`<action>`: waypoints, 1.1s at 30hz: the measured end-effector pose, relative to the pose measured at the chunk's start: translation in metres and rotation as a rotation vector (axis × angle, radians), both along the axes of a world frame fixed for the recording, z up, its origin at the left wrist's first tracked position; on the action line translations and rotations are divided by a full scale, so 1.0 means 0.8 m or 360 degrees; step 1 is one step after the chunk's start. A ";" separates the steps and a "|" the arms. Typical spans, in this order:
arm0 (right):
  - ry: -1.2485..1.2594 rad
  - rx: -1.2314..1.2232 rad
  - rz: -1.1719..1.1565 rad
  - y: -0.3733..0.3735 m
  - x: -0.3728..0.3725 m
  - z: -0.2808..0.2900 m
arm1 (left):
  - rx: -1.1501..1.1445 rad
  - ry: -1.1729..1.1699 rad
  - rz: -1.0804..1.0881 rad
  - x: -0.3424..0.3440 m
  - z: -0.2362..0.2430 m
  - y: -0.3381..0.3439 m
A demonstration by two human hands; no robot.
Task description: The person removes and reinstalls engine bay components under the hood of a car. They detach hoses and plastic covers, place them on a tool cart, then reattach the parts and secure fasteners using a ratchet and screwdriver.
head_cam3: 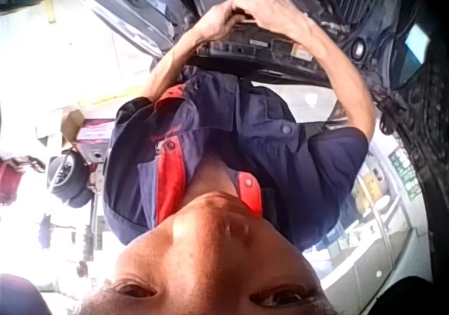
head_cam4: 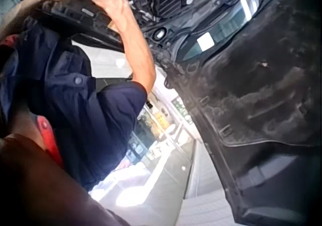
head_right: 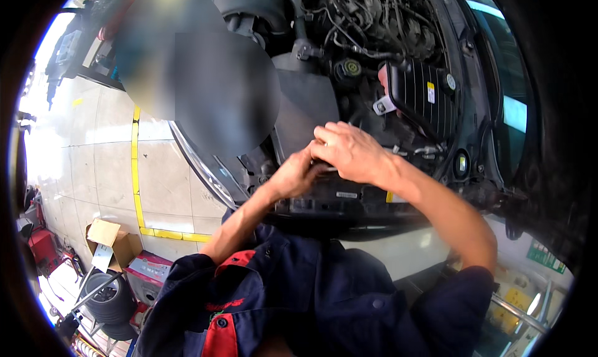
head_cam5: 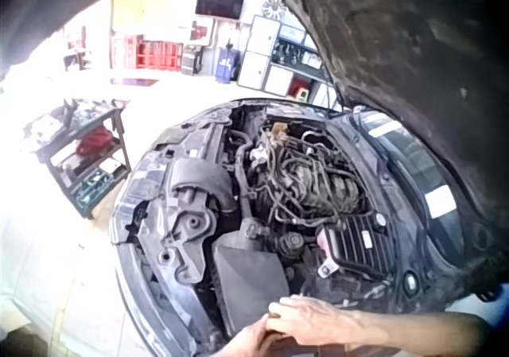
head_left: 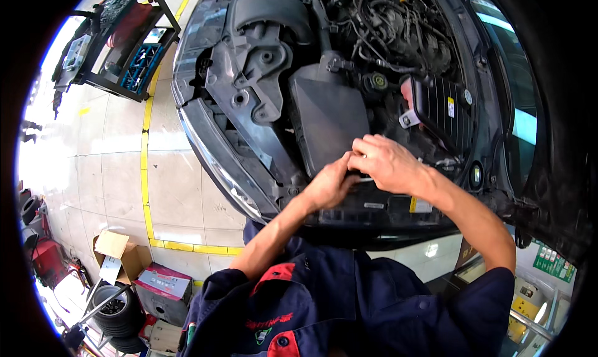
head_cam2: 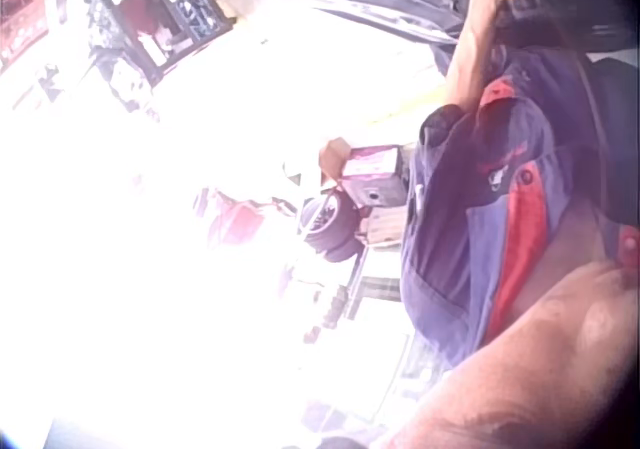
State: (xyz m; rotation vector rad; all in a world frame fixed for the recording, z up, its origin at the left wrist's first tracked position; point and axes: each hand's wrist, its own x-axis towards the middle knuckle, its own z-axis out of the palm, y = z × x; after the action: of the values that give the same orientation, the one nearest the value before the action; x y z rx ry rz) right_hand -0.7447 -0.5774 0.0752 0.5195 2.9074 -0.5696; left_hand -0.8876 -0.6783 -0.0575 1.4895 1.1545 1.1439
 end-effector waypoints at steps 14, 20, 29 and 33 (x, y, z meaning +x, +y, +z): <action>-0.0613 -0.0097 -0.0276 0.012 0.022 0.012 | -0.0430 0.0351 -0.0097 0.042 0.010 0.031; 0.0149 0.0051 0.0083 0.027 0.074 -0.025 | -0.0456 -0.0202 -0.0392 0.046 -0.019 0.034; -0.0123 -0.0384 -0.0486 0.029 0.094 -0.007 | -0.0097 0.0389 0.0307 0.074 -0.003 0.031; 0.0084 -0.0424 -0.1036 0.066 0.154 -0.013 | -0.0186 0.0258 0.0247 0.074 0.014 0.035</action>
State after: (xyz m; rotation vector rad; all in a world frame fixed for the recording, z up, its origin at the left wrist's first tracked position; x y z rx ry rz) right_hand -0.6212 -0.5243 0.0650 1.4316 2.5989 -1.0332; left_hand -0.8285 -0.6502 -0.0464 1.4432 1.4450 1.0529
